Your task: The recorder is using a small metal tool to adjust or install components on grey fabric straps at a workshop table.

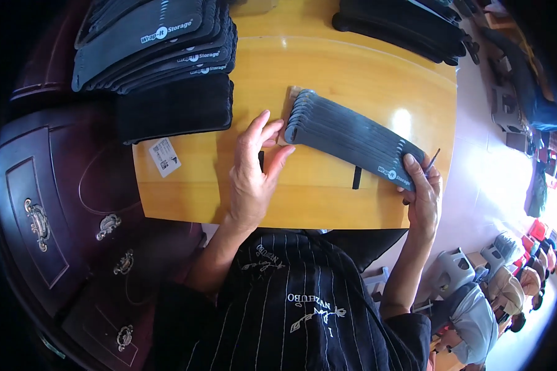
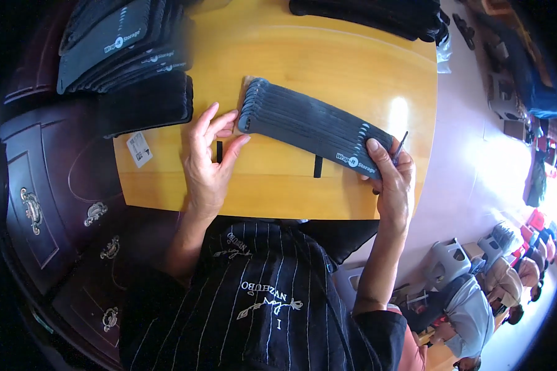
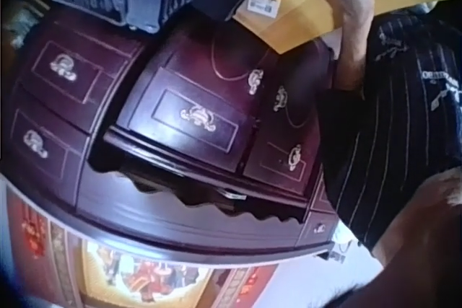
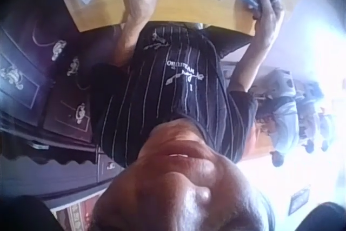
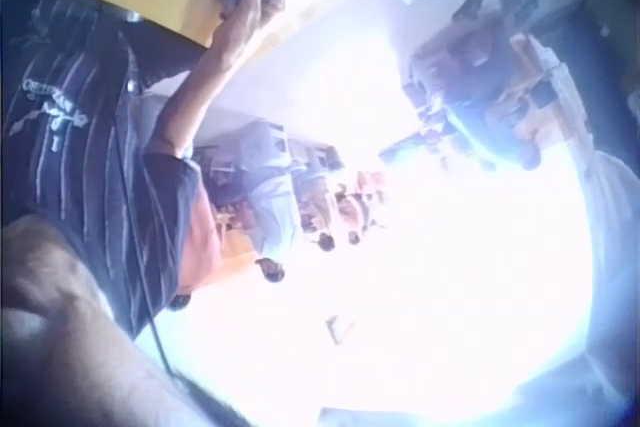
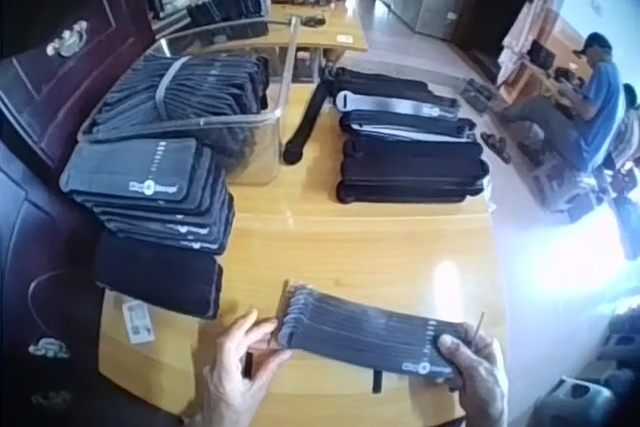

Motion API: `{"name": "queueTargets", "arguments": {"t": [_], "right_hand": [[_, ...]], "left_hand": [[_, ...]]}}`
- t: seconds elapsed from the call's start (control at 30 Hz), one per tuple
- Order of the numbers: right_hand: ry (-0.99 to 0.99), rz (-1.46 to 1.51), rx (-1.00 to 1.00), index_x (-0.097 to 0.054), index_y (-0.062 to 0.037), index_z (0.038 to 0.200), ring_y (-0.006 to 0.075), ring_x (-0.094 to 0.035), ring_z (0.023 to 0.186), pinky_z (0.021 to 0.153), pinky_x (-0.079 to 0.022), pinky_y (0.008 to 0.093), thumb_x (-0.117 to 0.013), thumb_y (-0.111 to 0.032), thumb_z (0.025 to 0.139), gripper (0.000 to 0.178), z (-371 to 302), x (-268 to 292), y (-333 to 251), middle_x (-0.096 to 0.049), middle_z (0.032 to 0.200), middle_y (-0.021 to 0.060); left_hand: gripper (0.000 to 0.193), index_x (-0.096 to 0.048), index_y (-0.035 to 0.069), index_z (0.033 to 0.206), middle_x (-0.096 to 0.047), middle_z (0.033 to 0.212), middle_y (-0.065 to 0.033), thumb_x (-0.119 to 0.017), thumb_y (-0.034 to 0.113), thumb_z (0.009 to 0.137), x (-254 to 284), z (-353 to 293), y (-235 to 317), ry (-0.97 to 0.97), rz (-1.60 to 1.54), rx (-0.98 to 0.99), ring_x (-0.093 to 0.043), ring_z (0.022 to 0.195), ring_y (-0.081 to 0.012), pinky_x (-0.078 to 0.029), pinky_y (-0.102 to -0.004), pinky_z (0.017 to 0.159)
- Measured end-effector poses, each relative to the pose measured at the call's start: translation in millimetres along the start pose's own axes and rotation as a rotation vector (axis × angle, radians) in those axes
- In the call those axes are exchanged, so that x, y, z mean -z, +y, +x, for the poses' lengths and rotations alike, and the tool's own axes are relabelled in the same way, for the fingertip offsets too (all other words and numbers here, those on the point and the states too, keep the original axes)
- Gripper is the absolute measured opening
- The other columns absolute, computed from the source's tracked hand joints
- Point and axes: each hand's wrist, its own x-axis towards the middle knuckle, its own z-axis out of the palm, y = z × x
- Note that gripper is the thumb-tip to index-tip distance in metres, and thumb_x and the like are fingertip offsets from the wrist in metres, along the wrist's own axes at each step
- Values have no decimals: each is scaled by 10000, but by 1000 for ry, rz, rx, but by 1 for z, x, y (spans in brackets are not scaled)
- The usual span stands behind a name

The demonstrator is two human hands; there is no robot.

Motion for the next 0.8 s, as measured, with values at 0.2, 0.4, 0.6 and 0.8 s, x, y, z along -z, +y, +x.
{"name": "queueTargets", "arguments": {"t": [0.2,0.4,0.6,0.8], "right_hand": [[-5,-48,-28,-625,-92,824,6,-465,421,355,-236,149,-667,-240,871,160,3,-3,-1,-605,601,-25],[2,-80,-48,-631,-91,842,9,-475,435,362,-252,147,-676,-252,863,169,7,-3,-2,-598,606,-36],[28,-121,-75,-647,-86,869,5,-469,443,363,-250,145,-675,-261,863,177,12,-1,-3,-594,613,-43],[5,-91,-58,-653,-54,937,3,-471,425,331,-257,133,-670,-271,871,227,13,2,-2,-594,614,-30]], "left_hand": [[660,-422,36,1309,-619,1092,-102,-748,16,735,0,-3,-2,10,26,-1,-633,848,-193,-526,-296,747],[659,-428,37,1307,-619,1085,-104,-749,13,732,2,-4,-1,3,46,9,-629,855,-192,-525,-296,756],[666,-422,37,1312,-615,1091,-110,-746,4,732,-1,-2,-1,-7,17,30,-630,867,-190,-523,-291,762],[658,-421,38,1313,-609,1099,-118,-738,-3,739,-1,-1,-2,8,-31,17,-632,885,-197,-529,-297,762]]}}
